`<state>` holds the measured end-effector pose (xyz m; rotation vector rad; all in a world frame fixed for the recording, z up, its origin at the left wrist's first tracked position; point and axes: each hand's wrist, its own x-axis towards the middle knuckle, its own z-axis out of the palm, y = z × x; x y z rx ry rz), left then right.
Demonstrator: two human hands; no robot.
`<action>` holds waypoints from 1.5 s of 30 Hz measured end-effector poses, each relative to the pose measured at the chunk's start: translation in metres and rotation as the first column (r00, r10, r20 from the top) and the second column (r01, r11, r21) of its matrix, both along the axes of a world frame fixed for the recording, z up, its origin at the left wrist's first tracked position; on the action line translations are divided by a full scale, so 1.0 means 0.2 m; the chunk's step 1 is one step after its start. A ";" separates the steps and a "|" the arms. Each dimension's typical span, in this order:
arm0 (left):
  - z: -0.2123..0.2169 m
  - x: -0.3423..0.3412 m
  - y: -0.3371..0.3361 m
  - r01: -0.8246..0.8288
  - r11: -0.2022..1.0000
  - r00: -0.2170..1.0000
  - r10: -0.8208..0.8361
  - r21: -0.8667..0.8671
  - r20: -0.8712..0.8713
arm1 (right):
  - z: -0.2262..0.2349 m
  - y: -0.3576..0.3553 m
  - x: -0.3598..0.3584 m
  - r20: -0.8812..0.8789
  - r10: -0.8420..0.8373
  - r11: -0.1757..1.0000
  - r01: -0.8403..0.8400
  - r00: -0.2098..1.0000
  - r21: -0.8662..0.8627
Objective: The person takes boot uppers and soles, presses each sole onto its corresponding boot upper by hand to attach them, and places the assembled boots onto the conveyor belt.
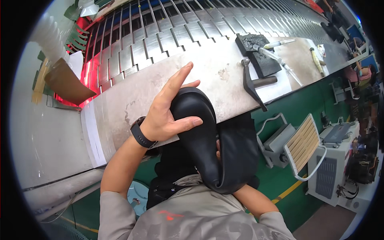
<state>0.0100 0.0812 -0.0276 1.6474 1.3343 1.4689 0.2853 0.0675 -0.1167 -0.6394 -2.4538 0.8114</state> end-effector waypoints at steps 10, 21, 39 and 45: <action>0.04 -0.12 0.11 0.118 0.993 0.931 -0.114 -0.010 -0.348 | 0.03 0.13 0.02 -0.025 0.034 0.998 -0.035 0.999 -0.047; 0.00 -0.06 0.15 0.334 0.904 0.792 -0.115 -0.268 0.600 | 0.06 0.16 0.05 -0.015 0.057 0.996 -0.058 0.998 -0.070; 0.04 -0.05 0.18 0.370 0.897 0.657 -0.068 -0.242 0.751 | 0.10 0.16 0.07 0.031 0.093 0.992 -0.090 0.995 -0.092; 0.03 -0.15 0.21 0.161 0.911 0.979 -0.098 -0.379 0.179 | 0.09 0.12 0.11 0.024 0.109 0.989 -0.106 0.994 -0.108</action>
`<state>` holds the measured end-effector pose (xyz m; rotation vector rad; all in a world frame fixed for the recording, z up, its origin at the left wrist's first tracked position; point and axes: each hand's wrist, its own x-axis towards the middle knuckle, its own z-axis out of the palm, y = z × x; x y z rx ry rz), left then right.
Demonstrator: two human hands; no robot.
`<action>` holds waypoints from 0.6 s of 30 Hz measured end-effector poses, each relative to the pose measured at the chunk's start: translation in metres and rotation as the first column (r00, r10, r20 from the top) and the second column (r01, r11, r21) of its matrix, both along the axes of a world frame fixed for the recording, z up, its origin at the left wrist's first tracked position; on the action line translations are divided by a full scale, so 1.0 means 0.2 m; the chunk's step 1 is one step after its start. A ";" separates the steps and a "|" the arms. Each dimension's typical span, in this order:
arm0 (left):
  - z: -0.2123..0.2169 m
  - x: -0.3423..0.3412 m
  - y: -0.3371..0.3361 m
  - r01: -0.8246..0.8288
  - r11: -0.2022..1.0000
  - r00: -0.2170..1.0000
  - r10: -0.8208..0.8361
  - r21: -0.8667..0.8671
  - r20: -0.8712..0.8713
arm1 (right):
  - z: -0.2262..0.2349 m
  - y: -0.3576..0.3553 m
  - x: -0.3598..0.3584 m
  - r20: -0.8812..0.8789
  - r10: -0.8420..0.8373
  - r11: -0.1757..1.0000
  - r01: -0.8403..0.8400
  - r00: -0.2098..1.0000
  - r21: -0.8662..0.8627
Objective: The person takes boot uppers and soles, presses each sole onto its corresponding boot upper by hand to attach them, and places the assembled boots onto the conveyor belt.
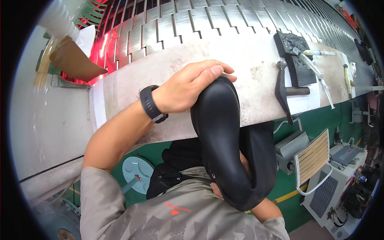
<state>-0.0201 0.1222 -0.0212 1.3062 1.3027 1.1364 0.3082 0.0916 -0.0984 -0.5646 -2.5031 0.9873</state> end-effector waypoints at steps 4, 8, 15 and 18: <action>-0.06 0.03 -0.01 -0.025 0.987 0.928 0.083 -0.160 0.362 | 0.03 -0.02 0.03 -0.003 0.021 1.000 -0.021 1.000 -0.013; -0.09 0.05 -0.02 0.029 0.963 0.616 0.194 -0.268 0.763 | 0.07 -0.03 0.05 -0.006 0.026 0.999 -0.026 1.000 -0.045; -0.23 -0.05 -0.05 -0.149 0.966 0.829 0.239 -0.213 0.505 | 0.25 0.03 -0.01 -0.059 0.005 0.998 -0.009 0.998 -0.066; -0.24 -0.03 -0.03 -0.167 0.959 0.828 0.262 -0.229 0.496 | 0.42 0.09 -0.05 -0.101 -0.045 0.999 0.042 0.994 -0.030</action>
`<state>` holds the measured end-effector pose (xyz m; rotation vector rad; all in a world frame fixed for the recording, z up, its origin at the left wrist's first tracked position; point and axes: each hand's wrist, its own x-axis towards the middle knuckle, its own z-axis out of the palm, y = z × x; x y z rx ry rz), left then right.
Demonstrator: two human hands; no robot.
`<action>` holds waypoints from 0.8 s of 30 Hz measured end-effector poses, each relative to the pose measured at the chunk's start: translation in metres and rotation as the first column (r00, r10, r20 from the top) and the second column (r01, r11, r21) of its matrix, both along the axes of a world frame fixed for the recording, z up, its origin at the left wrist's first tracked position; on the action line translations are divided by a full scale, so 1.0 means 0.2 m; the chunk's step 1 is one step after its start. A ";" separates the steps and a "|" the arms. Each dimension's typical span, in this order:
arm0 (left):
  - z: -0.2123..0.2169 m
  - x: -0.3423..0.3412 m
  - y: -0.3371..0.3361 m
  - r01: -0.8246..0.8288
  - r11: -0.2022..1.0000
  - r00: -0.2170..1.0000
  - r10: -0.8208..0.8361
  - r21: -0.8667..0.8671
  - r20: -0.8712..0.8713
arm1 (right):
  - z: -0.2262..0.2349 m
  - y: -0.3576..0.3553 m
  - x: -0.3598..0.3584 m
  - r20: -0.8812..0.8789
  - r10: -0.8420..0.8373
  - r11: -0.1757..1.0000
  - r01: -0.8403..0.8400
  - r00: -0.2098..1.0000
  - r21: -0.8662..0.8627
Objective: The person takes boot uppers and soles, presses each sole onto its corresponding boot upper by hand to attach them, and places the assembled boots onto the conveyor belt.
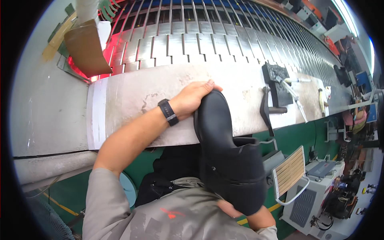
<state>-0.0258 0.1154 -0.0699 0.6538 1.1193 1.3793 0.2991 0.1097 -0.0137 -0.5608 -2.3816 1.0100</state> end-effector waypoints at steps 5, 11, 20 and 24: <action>0.04 -0.01 -0.10 0.099 0.993 0.993 -0.095 0.060 -0.069 | 0.44 0.18 -0.14 -0.157 -0.114 0.973 0.142 0.981 0.183; 0.09 0.01 -0.12 0.067 0.997 0.989 -0.071 0.030 0.132 | 1.04 0.66 -0.54 -0.242 -0.315 0.908 0.366 0.918 0.202; 0.05 -0.01 -0.07 -0.004 1.000 0.981 0.004 -0.001 0.192 | 0.81 1.44 -1.66 -0.307 -0.390 0.920 0.360 0.868 -0.152; 0.02 0.00 -0.09 0.080 0.997 0.990 -0.079 0.001 0.114 | 0.23 1.45 -1.85 -0.083 -0.517 0.835 0.480 0.852 -0.270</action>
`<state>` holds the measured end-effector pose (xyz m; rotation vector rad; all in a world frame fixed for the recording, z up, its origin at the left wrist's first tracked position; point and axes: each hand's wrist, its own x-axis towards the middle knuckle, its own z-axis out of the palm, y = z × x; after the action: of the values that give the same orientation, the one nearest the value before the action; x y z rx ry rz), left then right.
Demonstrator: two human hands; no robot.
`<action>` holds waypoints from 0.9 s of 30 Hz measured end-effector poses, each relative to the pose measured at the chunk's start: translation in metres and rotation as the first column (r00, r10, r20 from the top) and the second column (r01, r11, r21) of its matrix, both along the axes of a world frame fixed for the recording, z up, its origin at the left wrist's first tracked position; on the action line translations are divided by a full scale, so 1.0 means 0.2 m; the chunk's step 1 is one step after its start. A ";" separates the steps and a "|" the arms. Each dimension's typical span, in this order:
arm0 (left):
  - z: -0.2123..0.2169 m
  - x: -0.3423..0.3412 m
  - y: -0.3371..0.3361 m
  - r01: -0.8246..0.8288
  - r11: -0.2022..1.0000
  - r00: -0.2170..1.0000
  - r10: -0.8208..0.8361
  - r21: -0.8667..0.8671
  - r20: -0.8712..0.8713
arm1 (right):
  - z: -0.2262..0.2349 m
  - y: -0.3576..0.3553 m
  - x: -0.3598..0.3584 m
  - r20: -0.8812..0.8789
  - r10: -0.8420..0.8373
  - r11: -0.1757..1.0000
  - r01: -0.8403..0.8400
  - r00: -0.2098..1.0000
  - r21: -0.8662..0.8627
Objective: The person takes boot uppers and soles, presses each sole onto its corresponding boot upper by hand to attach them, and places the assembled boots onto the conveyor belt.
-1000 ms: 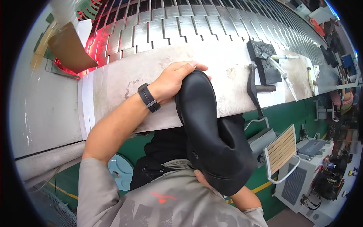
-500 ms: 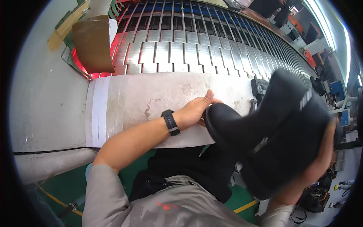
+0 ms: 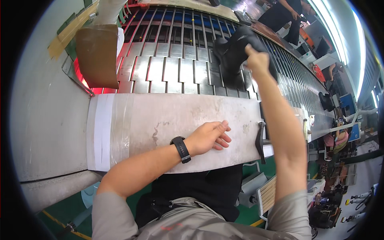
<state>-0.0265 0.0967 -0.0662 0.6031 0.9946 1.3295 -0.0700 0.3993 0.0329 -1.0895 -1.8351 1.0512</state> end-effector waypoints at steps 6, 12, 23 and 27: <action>0.02 0.00 0.00 0.059 0.998 0.995 -0.059 0.004 -0.083 | -0.44 0.07 0.18 0.065 -0.014 0.939 -0.009 0.998 0.345; 0.00 0.00 -0.04 0.058 0.998 0.976 -0.051 0.029 -0.210 | -0.60 -0.48 0.42 0.317 0.227 0.873 -0.337 0.921 0.353; 0.00 0.03 -0.06 0.108 0.989 0.853 -0.040 0.101 -0.521 | -0.57 -0.60 0.51 0.475 0.147 0.760 -0.406 0.868 0.507; 0.02 0.03 -0.08 0.117 0.983 0.793 -0.008 0.140 -0.609 | -0.57 -0.61 0.51 0.478 0.150 0.766 -0.408 0.865 0.496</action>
<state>-0.0207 0.0801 -0.0626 1.2412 1.3681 1.1843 0.0323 0.2763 -0.0813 -0.6853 -2.5062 0.3360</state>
